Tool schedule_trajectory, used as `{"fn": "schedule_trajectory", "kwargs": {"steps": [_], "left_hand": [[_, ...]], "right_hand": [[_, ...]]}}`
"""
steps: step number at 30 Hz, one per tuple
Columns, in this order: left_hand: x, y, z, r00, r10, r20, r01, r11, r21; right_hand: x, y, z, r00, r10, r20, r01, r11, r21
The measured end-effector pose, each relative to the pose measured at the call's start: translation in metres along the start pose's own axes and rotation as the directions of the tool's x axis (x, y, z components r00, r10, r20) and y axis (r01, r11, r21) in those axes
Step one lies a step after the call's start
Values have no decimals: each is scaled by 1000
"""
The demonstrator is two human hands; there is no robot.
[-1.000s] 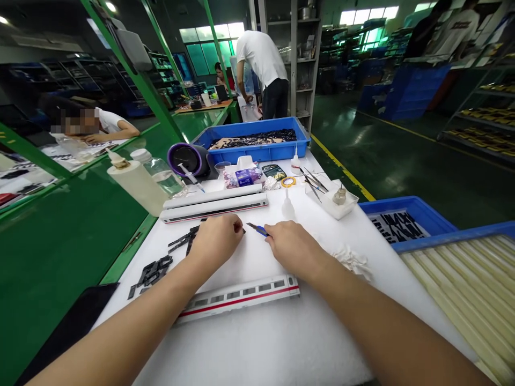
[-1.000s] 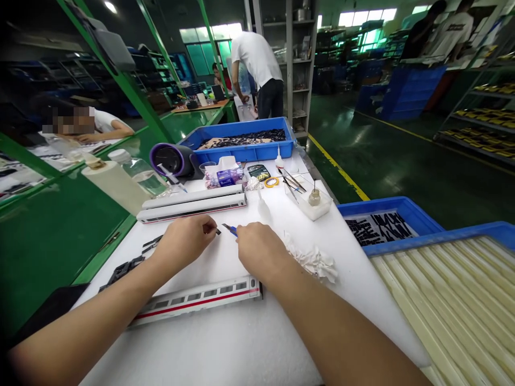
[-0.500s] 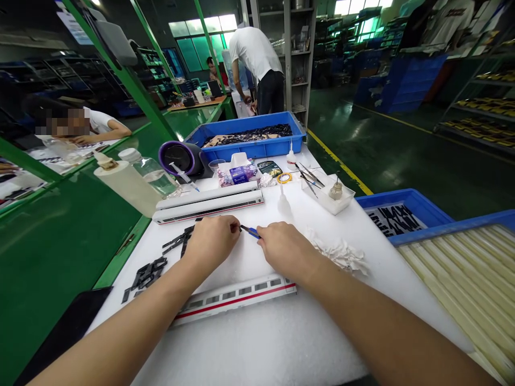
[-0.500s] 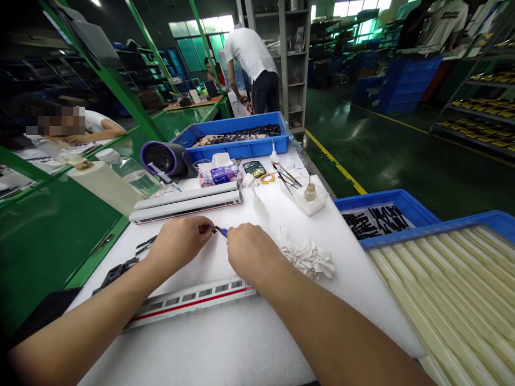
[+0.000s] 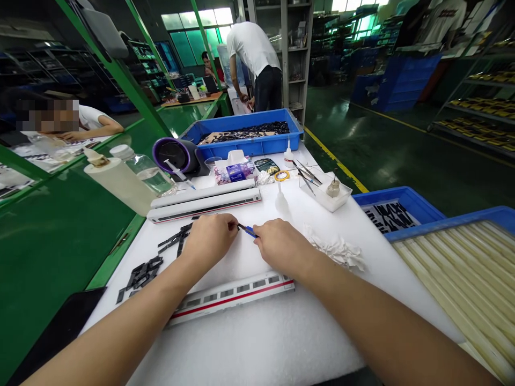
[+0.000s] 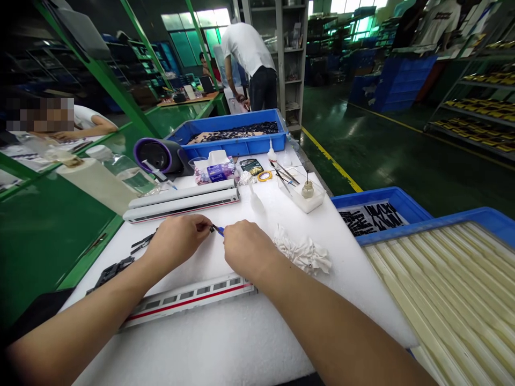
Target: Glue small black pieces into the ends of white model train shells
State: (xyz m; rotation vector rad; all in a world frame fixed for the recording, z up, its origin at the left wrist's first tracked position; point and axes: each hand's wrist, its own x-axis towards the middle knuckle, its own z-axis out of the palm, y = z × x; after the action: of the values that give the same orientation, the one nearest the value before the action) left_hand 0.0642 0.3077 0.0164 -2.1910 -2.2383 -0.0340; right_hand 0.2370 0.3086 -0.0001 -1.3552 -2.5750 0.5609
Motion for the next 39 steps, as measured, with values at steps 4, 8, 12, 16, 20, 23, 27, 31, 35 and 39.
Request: {"fn": "schedule_trajectory", "kwargs": {"steps": [4, 8, 12, 16, 20, 23, 27, 31, 35, 39], "left_hand": [[0, 1, 1, 1000, -20, 11, 20, 1000, -18], [1, 2, 1, 999, -44, 23, 45, 999, -27], [2, 2, 1, 996, -73, 43, 76, 995, -66], [2, 3, 1, 992, -118, 47, 121, 990, -77], [1, 5, 2, 993, -114, 30, 115, 992, -48], [2, 5, 2, 995, -91, 34, 92, 995, -34], [4, 4, 2, 996, -79, 40, 80, 996, -37], [5, 3, 2, 994, -99, 35, 102, 992, -71], [4, -2, 2, 989, -141, 36, 145, 976, -162], [3, -6, 3, 992, -121, 30, 125, 968, -217]], "right_hand": [[3, -3, 2, 1000, -28, 9, 29, 997, -73], [6, -5, 0, 998, -66, 19, 67, 990, -122], [8, -7, -3, 996, -77, 42, 82, 988, -134], [7, -7, -5, 995, -86, 58, 93, 986, -135], [4, -7, -5, 995, -80, 57, 87, 986, -142], [4, -7, -6, 995, -82, 57, 89, 987, -132], [9, -9, -4, 996, -71, 58, 77, 991, -108], [12, -9, -2, 996, -48, 69, 54, 995, -86], [8, -4, -2, 999, -12, 39, 14, 999, -38], [1, -1, -7, 998, 48, 34, -49, 999, 25]]}}
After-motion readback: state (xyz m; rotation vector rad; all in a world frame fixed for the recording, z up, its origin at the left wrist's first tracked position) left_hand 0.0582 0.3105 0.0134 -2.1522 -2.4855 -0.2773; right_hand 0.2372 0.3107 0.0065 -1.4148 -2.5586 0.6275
